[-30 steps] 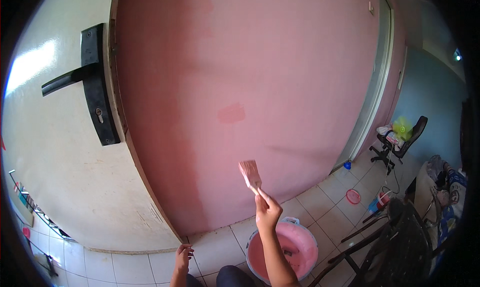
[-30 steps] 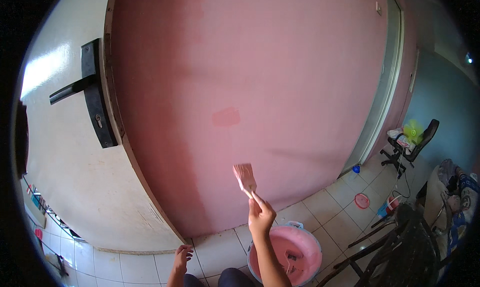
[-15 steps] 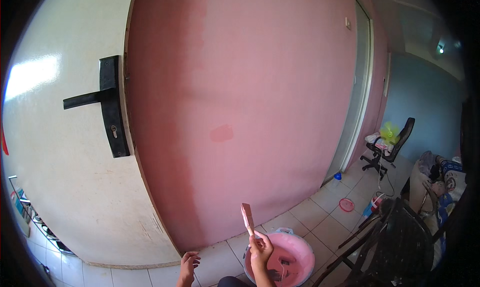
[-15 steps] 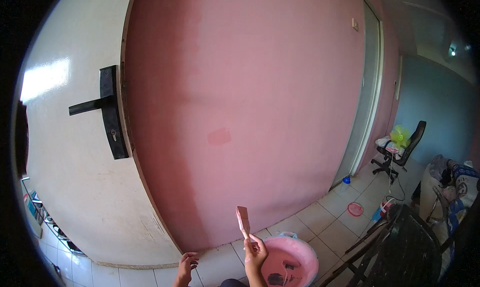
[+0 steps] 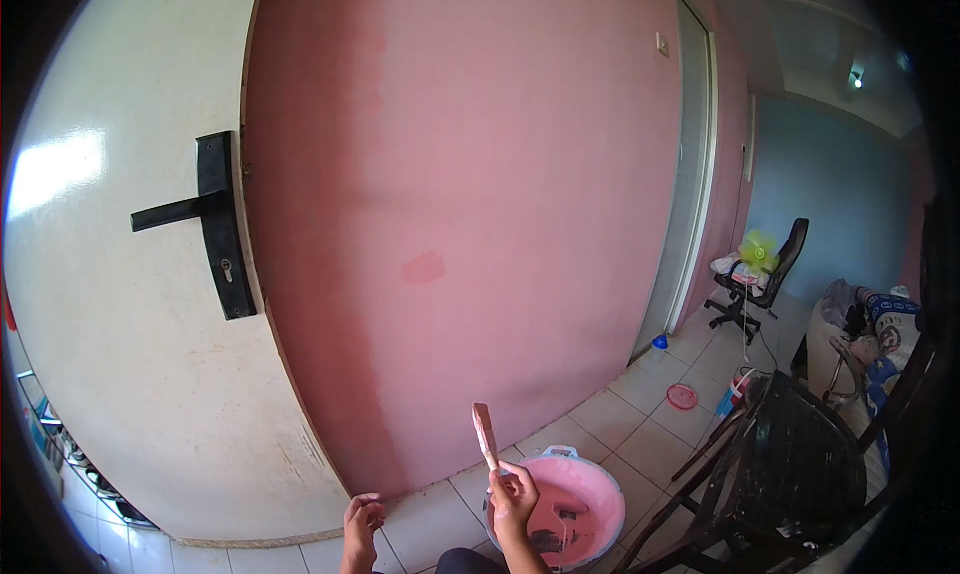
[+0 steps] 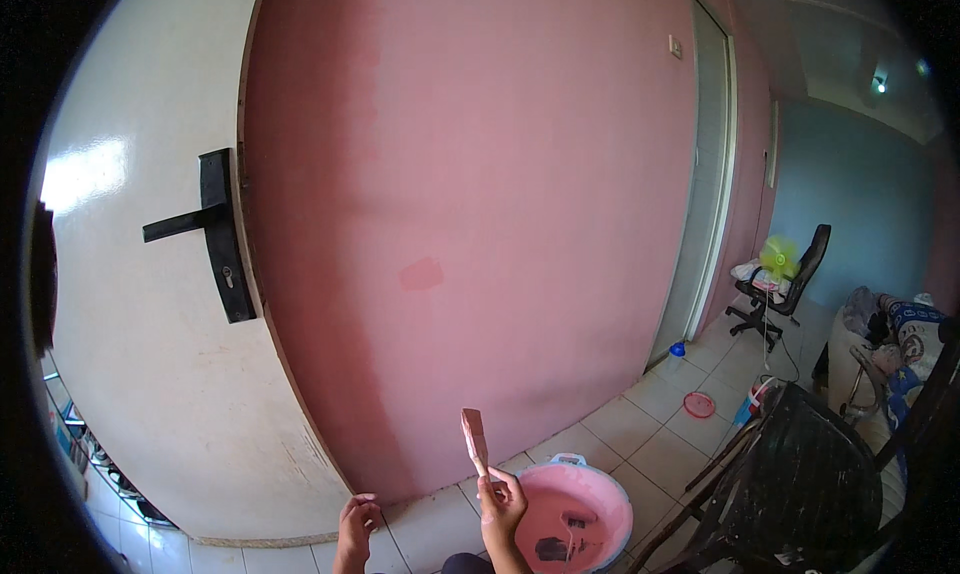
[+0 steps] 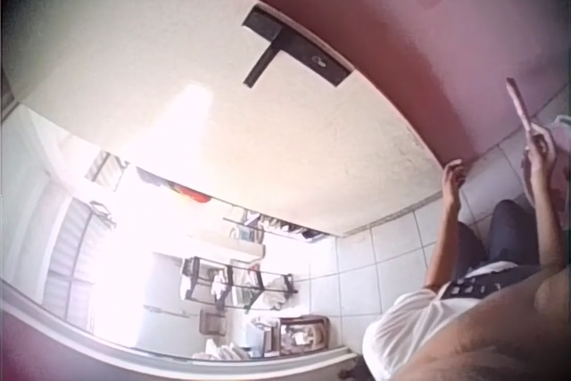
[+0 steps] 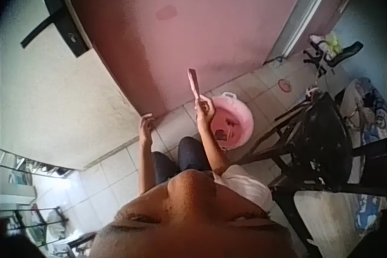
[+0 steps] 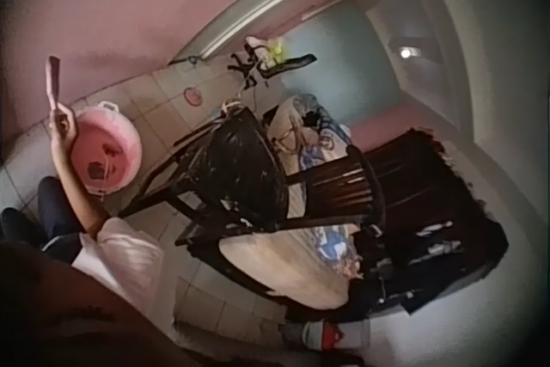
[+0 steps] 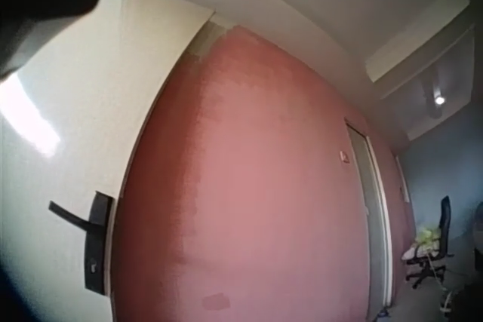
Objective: Painting a wall using a roller and a brush.
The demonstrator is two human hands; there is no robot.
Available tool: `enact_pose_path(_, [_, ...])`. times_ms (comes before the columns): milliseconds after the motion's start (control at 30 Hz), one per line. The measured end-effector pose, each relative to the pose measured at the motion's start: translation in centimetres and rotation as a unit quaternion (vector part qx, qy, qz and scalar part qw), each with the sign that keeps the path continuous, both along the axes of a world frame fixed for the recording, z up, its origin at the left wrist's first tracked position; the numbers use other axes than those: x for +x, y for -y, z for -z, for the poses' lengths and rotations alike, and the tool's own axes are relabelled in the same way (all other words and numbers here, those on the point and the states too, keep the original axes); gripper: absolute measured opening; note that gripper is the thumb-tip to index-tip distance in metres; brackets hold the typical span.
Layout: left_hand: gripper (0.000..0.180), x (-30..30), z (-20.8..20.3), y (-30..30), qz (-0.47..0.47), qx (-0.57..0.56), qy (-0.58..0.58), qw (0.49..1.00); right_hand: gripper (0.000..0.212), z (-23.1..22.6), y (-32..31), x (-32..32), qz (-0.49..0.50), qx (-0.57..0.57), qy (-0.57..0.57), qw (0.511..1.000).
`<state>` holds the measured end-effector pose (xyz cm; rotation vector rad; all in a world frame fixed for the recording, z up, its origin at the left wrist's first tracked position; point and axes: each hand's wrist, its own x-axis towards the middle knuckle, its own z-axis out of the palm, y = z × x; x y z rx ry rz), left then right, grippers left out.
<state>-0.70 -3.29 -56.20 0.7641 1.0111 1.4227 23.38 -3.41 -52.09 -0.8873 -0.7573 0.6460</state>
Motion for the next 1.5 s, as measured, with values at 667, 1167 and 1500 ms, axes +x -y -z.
enact_pose_path(667, [0.021, -1.3, -6.8, 8.2, 0.065, 0.063, -0.054, 0.994, 0.026, -18.3, 15.0, 6.8, 0.01, 0.082, 0.111, 0.99])
enact_pose_path(1167, [0.024, 7.3, -4.4, 7.7, 0.238, 0.043, -0.1, 0.965, 0.023, -20.0, 10.6, 24.8, 0.238, -0.247, 0.762, 0.55])
enact_pose_path(1500, [0.035, 12.7, 1.9, 4.1, 0.223, 0.041, -0.049, 0.973, 0.036, -17.8, 9.1, 23.5, 0.088, -0.322, 0.701, 0.63])
